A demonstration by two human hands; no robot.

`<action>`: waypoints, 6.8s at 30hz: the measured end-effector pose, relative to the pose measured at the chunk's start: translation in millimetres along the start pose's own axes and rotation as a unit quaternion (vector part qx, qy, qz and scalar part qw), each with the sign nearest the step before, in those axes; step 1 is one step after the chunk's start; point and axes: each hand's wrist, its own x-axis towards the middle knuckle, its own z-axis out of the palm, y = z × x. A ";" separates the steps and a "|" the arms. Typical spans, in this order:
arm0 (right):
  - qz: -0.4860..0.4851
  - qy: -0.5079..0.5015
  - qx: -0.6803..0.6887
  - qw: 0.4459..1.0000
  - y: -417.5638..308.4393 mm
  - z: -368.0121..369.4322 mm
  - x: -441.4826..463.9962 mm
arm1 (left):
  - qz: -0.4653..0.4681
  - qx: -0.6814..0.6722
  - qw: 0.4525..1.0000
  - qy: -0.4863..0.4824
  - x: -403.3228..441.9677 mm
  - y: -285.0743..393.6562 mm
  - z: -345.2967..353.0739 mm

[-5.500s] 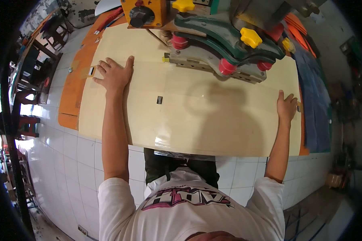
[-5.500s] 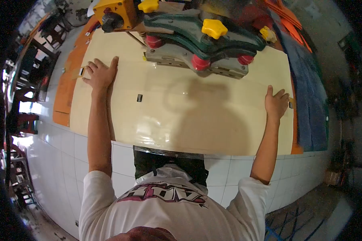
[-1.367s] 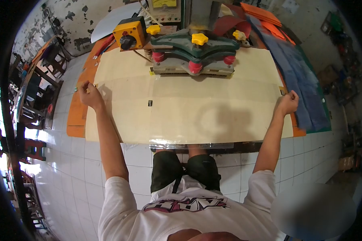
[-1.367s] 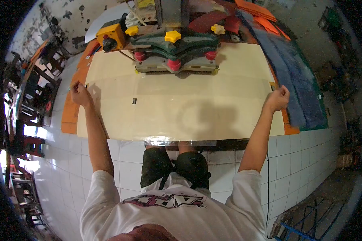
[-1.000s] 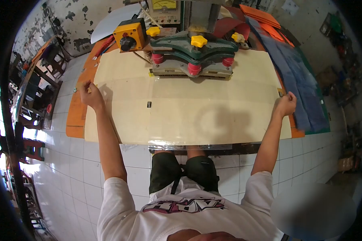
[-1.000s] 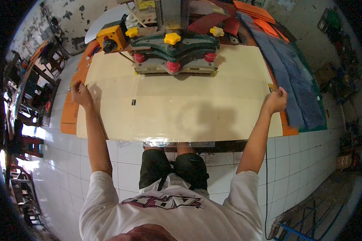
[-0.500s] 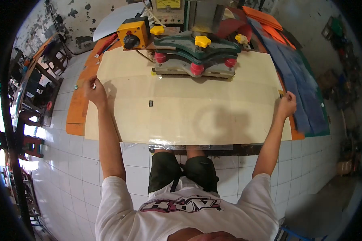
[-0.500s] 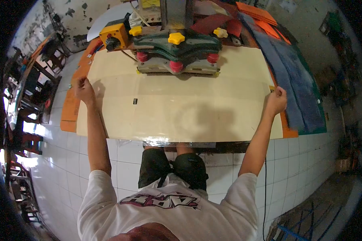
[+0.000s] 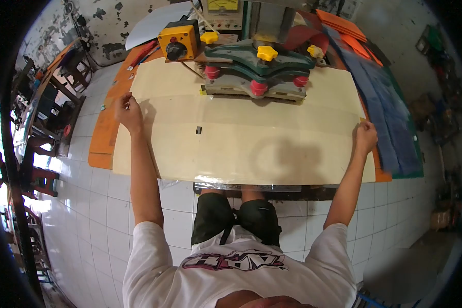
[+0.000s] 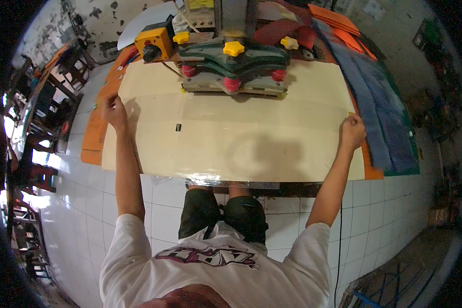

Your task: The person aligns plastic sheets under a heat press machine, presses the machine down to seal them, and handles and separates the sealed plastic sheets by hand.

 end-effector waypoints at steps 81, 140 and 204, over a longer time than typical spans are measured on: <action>-0.236 -0.532 0.076 0.810 -80.8 61.6 22.2 | 0.172 0.022 0.839 -0.516 -42.0 39.8 34.8; -0.402 -0.436 0.176 0.786 -102.9 -30.7 -51.7 | 0.132 0.100 0.815 -0.555 -27.6 109.2 30.4; -0.263 -0.521 0.399 0.707 -113.1 -31.2 -84.1 | -0.131 -0.485 0.724 -0.472 -26.5 101.0 25.9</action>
